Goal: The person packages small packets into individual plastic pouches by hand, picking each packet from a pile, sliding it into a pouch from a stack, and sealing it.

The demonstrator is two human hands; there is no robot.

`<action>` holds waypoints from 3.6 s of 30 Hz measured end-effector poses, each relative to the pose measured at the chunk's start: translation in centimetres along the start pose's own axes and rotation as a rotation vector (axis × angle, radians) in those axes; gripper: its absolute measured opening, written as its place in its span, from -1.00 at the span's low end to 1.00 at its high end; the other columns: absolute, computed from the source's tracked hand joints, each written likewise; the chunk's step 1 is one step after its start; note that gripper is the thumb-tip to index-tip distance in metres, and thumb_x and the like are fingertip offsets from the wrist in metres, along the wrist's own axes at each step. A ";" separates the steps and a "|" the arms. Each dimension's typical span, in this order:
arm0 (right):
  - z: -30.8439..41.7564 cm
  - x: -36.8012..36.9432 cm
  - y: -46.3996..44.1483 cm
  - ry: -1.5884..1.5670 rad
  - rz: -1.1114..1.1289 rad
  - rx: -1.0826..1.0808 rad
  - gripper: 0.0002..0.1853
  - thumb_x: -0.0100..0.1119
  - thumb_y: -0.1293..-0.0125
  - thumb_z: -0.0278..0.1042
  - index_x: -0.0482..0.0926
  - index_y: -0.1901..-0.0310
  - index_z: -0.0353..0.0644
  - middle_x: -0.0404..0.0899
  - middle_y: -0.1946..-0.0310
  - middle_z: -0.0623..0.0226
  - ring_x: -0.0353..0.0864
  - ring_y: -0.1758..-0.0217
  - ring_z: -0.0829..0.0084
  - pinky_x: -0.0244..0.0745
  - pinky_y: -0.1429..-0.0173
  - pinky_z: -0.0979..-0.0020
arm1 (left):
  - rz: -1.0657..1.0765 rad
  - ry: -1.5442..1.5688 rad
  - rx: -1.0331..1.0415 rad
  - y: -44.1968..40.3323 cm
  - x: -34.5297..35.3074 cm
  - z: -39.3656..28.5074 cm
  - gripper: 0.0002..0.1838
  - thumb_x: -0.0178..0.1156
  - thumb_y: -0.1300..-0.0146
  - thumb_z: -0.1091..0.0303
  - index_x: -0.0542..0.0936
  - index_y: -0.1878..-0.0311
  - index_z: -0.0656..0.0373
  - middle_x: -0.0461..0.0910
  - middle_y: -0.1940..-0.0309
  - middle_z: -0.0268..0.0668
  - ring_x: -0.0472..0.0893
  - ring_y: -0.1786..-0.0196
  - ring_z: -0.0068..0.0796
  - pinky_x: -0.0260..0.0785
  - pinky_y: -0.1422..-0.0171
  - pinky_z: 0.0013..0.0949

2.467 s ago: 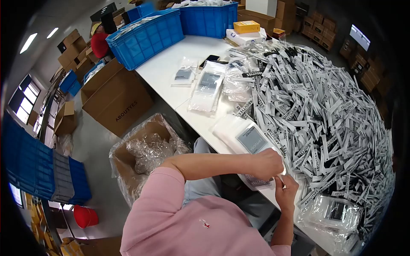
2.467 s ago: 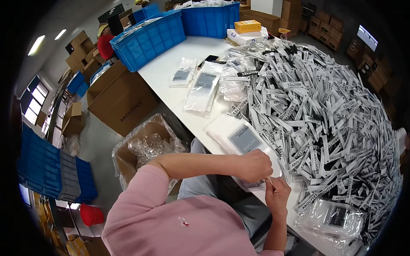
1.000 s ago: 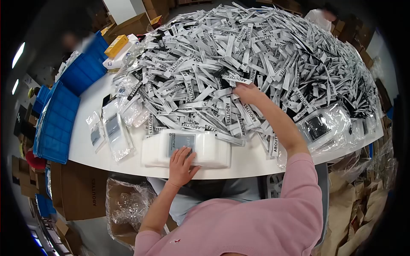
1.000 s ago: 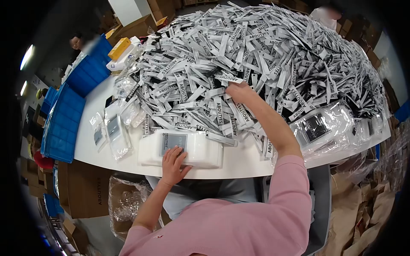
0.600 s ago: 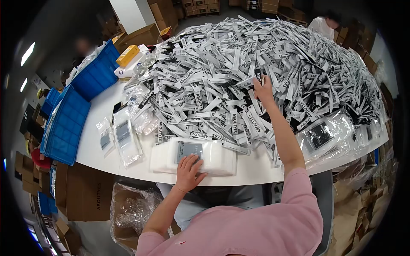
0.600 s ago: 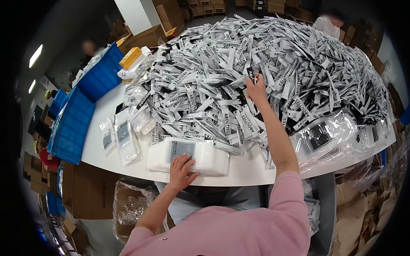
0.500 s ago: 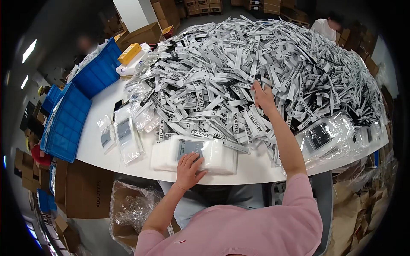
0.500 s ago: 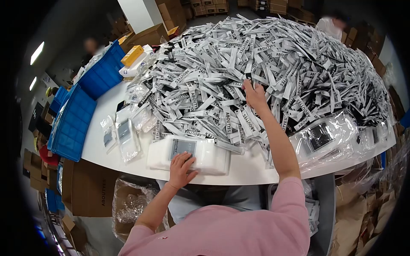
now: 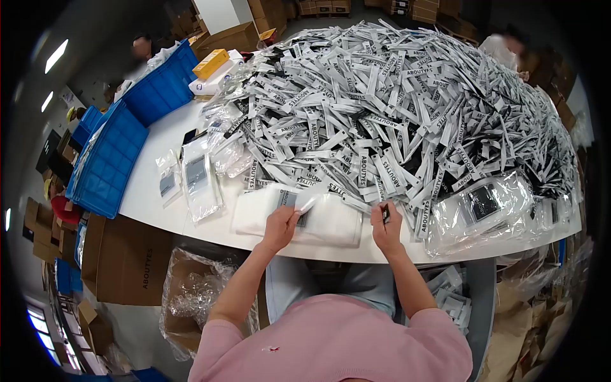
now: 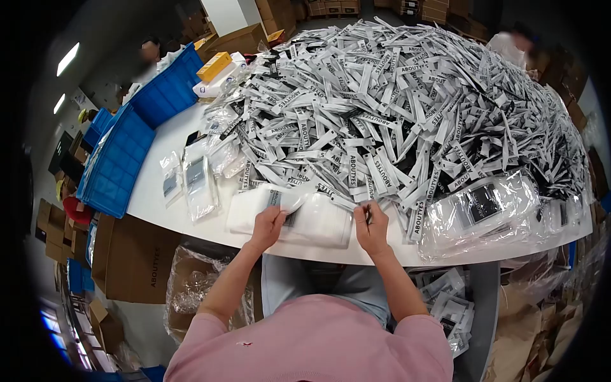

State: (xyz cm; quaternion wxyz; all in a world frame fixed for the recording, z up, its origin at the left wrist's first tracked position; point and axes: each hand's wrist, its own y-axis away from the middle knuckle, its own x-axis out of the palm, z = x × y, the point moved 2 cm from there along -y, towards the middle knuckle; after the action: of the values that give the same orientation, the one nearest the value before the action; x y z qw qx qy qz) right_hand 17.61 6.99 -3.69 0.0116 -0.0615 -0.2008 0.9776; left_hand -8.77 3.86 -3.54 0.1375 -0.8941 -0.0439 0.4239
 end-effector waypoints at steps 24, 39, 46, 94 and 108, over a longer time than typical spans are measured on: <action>3.0 3.1 -2.2 -0.402 0.270 0.654 -0.77 0.10 -0.26 -0.24 0.44 0.46 -0.21 0.24 0.81 0.51 0.15 0.82 0.67 -0.03 0.75 0.58 | -0.117 -0.243 0.718 -1.3 0.0 -7.4 -0.54 0.10 0.07 0.45 0.51 -0.02 0.11 0.34 0.56 -0.37 0.41 0.43 -0.38 0.31 0.27 -0.33; 7.6 4.7 -2.9 0.112 0.463 -0.133 -0.85 0.21 -0.11 -0.41 0.49 0.47 -0.31 0.46 0.64 0.21 0.44 0.62 0.37 0.32 0.49 0.36 | 0.111 0.720 -0.065 -1.9 -0.2 -8.2 -0.64 0.18 -0.19 0.31 0.48 0.00 0.30 0.56 0.30 -0.27 0.55 0.32 -0.58 0.44 0.31 -0.46; 6.5 5.5 -3.2 0.299 0.354 -0.306 -0.84 0.23 -0.02 -0.43 0.46 0.40 -0.26 0.42 0.64 0.12 0.44 0.59 0.10 0.33 0.51 0.30 | 0.052 0.673 -0.139 -2.5 -0.5 -7.5 -0.90 0.09 -0.10 0.55 0.58 0.34 0.33 0.53 0.55 -0.44 0.46 0.47 -0.74 0.35 0.37 -0.57; 4.9 7.4 -2.7 -0.240 0.177 0.252 -0.93 0.14 -0.11 -0.50 0.52 0.42 -0.33 0.54 0.58 0.37 0.46 0.57 0.64 0.34 0.54 0.56 | -0.122 -0.191 0.319 -3.2 -2.1 -11.3 -0.28 0.13 0.12 0.54 0.31 -0.25 0.03 0.50 0.55 -0.28 0.54 0.51 -0.25 0.35 0.51 -0.25; 3.9 7.3 -2.4 -0.279 0.231 0.086 -0.88 0.09 -0.13 -0.59 0.57 0.27 -0.30 0.58 0.47 0.40 0.48 0.43 0.63 0.41 0.33 0.52 | 0.157 -0.138 0.262 -2.3 -2.4 -11.6 -0.22 0.10 0.11 0.56 0.21 -0.31 0.06 0.52 0.46 -0.24 0.54 0.46 -0.21 0.36 0.41 -0.20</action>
State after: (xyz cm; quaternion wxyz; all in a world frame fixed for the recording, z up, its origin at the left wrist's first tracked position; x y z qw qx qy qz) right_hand 9.86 8.05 0.00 -0.1260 0.0525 -0.1499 0.9792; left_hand -1.23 3.20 5.92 0.2159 -0.8381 0.0726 0.4957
